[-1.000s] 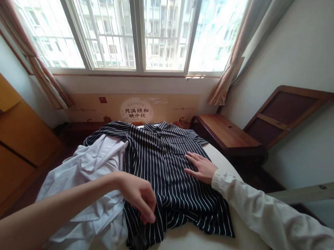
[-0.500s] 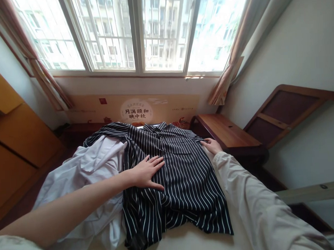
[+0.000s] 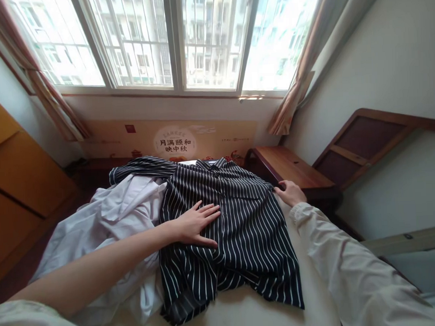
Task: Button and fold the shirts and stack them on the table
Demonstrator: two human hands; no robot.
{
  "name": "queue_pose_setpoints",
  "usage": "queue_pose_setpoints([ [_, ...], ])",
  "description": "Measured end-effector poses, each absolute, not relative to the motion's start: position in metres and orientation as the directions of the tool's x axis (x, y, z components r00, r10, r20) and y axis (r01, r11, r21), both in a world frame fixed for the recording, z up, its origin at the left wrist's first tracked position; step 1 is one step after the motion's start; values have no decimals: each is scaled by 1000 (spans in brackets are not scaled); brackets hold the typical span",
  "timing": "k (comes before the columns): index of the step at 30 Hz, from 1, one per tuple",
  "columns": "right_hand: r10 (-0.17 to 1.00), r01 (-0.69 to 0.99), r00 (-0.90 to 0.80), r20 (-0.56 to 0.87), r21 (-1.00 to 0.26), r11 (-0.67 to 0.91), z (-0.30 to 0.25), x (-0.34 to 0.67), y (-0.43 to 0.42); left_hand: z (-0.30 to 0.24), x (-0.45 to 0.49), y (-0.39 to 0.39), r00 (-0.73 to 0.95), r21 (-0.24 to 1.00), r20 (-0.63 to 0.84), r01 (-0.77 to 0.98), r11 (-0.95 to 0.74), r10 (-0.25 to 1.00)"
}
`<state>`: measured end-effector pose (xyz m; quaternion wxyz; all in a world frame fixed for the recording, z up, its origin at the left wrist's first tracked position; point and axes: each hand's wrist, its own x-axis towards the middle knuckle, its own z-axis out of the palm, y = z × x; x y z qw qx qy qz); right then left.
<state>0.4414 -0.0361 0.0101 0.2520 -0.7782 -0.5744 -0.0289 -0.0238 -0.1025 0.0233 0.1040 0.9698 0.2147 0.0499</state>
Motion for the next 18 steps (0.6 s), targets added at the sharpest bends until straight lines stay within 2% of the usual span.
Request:
queue_pose_setpoints([
  [2, 882, 936, 226, 413, -342, -80, 12, 426, -43, 23, -25, -102, 913, 215, 48, 387, -897, 405],
  [5, 822, 916, -107, 559, -266, 300, 21, 387, -63, 26, -31, -102, 927, 190, 71, 350, -917, 369],
  [7, 762, 805, -373, 530, -224, 550, 28, 357, -86, 31, -37, -105, 927, 171, 114, 336, -926, 357],
  [9, 684, 666, -583, 439, -224, 712, 35, 329, -113, 38, -42, -109, 918, 163, 160, 339, -927, 364],
  [12, 544, 465, -775, 322, -293, 836, 45, 294, -153, 50, -52, -119, 920, 191, 167, 324, -927, 356],
  [14, 480, 377, -845, 235, -375, 847, 50, 279, -172, 55, -57, -126, 943, 237, 138, 265, -935, 303],
  [18, 487, 382, -855, 176, -420, 823, 50, 264, -185, 60, -65, -140, 964, 317, 93, 208, -925, 248],
])
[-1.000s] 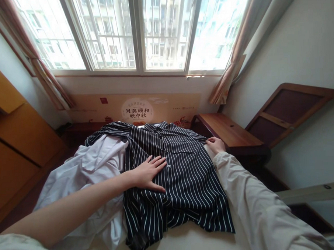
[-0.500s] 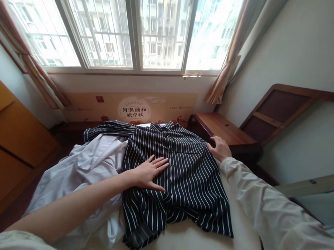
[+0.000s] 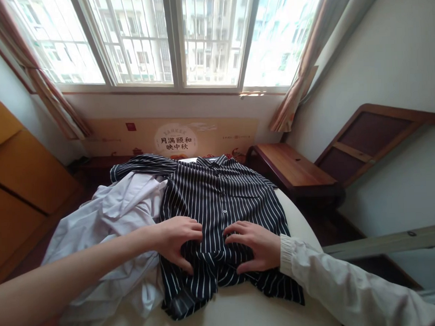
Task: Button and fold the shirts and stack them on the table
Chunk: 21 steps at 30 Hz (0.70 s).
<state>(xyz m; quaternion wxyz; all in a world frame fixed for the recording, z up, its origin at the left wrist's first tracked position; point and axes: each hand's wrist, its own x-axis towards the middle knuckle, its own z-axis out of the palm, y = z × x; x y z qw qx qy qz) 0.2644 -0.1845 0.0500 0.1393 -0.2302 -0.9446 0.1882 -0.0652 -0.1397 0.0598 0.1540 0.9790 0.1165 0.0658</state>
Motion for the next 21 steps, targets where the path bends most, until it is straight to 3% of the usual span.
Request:
queue_pose_setpoints([
  [5, 542, 405, -829, 141, -518, 753, 46, 261, -181, 65, -71, -144, 957, 512, -32, 265, -817, 290],
  [9, 554, 351, -832, 31, -743, 570, 61, 256, -178, 72, -75, -134, 925, 747, -246, 371, -551, 290],
  [13, 481, 360, -865, -142, -844, 397, 86, 253, -169, 83, -72, -119, 865, 809, -466, 501, -306, 186],
  [16, 473, 415, -846, -247, -861, 294, 97, 259, -143, 100, -64, -104, 883, 846, -415, 463, -265, 217],
  [19, 616, 456, -765, -190, -835, 308, 94, 273, -94, 116, -53, -74, 877, 849, -200, 378, -370, 437],
  [21, 768, 519, -635, -79, -780, 349, 85, 283, -53, 124, -47, -46, 761, 748, -30, 447, -491, 648],
])
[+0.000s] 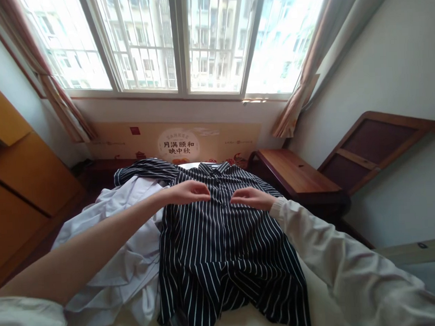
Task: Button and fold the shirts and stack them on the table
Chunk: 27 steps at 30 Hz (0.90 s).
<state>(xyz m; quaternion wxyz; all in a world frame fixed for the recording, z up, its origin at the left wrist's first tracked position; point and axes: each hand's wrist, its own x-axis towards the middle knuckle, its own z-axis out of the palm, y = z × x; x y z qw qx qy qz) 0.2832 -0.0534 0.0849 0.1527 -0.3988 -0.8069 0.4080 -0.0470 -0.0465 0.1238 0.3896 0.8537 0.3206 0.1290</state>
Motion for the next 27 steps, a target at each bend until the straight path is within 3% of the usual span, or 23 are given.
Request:
queue_pose_setpoints([
  [1, 837, 567, -546, -13, -742, 359, 80, 288, -33, 126, -45, -31, 652, 667, 12, 559, -492, 758],
  [3, 931, 655, -357, 81, -689, 311, 69, 294, 3, 128, -42, -1, 341, 488, 36, 814, -314, 939],
  [7, 977, 774, -123, 172, -600, 203, 50, 295, 53, 123, -43, 45, 167, 395, 30, 904, -166, 985],
  [16, 984, 809, -14, 177, -576, 115, 16, 294, 109, 72, -63, 103, -40, 167, -142, 984, 64, 989],
  [22, 996, 838, 37, 86, -545, 16, 19, 291, 121, 60, -68, 126, -41, 183, -153, 981, 69, 987],
  [27, 989, 841, 111, 97, -540, -41, 22, 285, 122, 62, -68, 131, -22, 319, -99, 946, 52, 995],
])
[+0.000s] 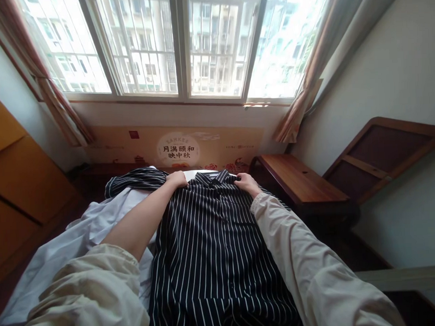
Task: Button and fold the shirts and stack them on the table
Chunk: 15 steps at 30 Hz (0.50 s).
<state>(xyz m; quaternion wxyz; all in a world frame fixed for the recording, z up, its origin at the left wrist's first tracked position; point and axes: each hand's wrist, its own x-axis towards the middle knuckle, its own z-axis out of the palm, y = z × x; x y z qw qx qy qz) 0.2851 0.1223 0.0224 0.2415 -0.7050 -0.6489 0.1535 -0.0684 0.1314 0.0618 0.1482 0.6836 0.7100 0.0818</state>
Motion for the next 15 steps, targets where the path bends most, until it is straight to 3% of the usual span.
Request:
queue_pose_setpoints([
  [4, 969, 809, 189, 160, -585, -61, 26, 284, 129, 64, -64, 135, -128, 417, -54, 898, 139, 990],
  [10, 928, 763, 285, 238, -643, -69, 25, 282, 134, 62, -47, 141, -74, 486, -11, 871, 70, 997],
  [12, 934, 767, 246, 260, -641, -24, 20, 277, 130, 56, -41, 138, -36, 488, 15, 873, 24, 999],
  [15, 952, 829, 39, 303, -542, 139, 8, 265, 116, 42, -34, 125, 109, 414, 39, 903, -116, 993],
])
